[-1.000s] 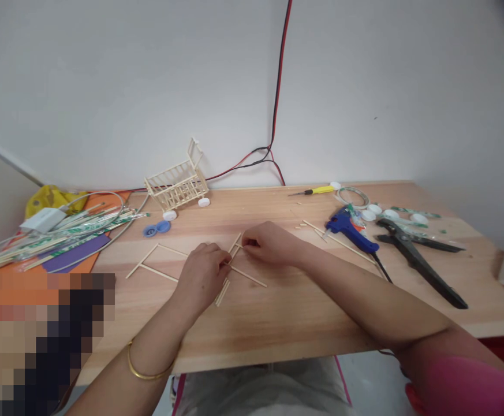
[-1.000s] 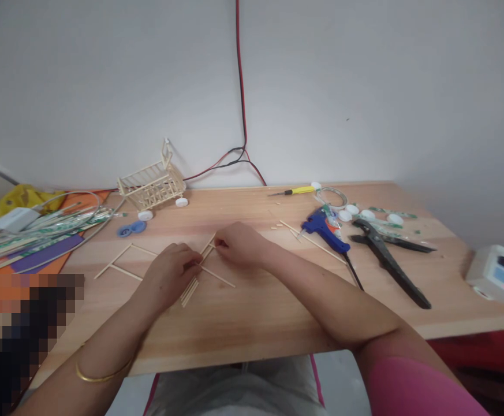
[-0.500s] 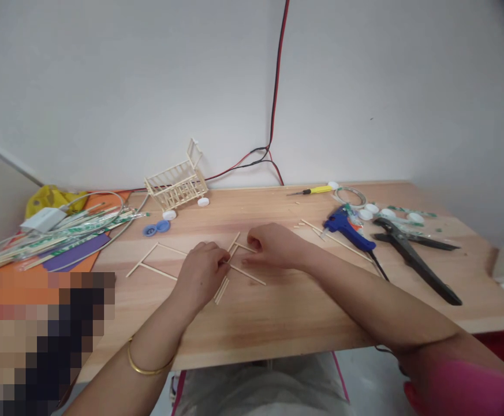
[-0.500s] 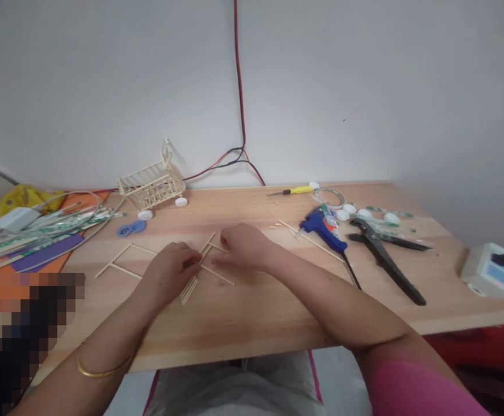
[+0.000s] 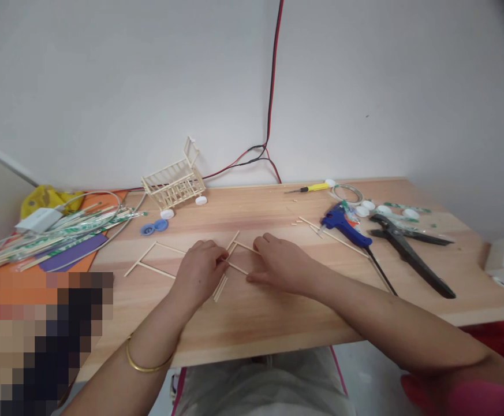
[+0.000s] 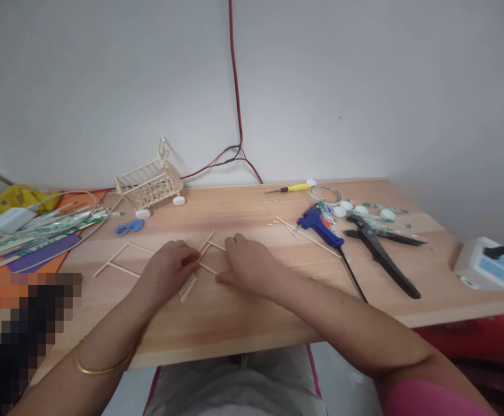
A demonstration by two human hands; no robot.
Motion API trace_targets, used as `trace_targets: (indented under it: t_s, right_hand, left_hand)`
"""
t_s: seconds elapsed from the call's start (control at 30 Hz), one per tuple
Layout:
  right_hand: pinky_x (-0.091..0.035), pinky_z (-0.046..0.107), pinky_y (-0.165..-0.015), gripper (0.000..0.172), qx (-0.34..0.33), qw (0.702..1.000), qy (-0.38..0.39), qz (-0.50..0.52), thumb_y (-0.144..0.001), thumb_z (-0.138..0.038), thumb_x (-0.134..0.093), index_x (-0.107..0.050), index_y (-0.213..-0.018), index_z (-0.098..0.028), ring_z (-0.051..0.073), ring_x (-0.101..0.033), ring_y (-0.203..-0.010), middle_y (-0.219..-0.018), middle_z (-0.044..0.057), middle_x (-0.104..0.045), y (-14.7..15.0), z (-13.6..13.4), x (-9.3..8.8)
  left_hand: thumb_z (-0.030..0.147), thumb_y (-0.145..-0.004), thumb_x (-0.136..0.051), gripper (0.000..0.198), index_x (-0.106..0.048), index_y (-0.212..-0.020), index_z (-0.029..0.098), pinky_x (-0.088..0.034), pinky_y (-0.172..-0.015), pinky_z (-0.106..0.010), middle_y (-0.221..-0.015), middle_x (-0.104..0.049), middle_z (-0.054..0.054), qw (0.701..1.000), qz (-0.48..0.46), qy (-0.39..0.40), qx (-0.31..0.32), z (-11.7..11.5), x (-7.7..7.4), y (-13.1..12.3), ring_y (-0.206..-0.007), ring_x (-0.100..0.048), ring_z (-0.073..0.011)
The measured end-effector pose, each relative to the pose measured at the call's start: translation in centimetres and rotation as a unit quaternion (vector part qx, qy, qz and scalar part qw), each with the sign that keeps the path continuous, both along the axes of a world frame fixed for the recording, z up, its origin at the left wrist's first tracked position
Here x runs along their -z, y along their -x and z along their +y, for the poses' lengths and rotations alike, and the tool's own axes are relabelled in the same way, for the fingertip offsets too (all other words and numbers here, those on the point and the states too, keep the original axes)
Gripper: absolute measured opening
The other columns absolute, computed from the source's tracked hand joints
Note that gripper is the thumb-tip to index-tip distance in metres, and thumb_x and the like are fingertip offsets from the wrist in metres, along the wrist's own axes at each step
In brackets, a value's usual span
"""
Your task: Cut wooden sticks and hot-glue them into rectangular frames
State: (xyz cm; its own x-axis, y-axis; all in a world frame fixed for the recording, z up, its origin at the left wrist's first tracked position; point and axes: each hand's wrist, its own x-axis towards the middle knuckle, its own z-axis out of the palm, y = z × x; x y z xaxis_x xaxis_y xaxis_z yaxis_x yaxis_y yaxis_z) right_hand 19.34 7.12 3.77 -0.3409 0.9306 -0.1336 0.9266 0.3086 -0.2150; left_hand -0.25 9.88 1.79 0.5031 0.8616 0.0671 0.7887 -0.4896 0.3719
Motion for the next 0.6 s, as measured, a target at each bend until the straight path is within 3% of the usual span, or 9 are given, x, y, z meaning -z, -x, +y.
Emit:
trace_targets:
  t_s: [0.47,0.6]
  right_hand:
    - [-0.041,0.030,-0.067,0.045,0.000,1.000,0.006,0.002,-0.070,-0.050,-0.064,-0.054,-0.096,-0.015,0.024,-0.058,-0.083,-0.098,0.012,-0.058,0.14,0.01,0.09]
    - [-0.040,0.029,-0.065,0.048,0.004,1.000,0.025,0.018,-0.068,-0.054,-0.064,-0.057,-0.094,-0.015,0.023,-0.058,-0.082,-0.095,0.011,-0.060,-0.41,0.19,-0.59]
  left_hand:
    - [0.017,-0.073,-0.057,0.010,-0.066,-0.077,0.019,-0.039,-0.071,-0.028,-0.073,-0.060,-0.003,1.000,-0.009,-0.004,0.004,0.14,0.25,0.08,-0.078,-0.052,-0.0179]
    - [0.017,-0.073,-0.056,0.011,-0.066,-0.077,0.019,-0.039,-0.071,-0.029,-0.073,-0.060,-0.003,1.000,-0.018,0.000,0.004,0.18,0.29,0.17,-0.077,-0.053,-0.0178]
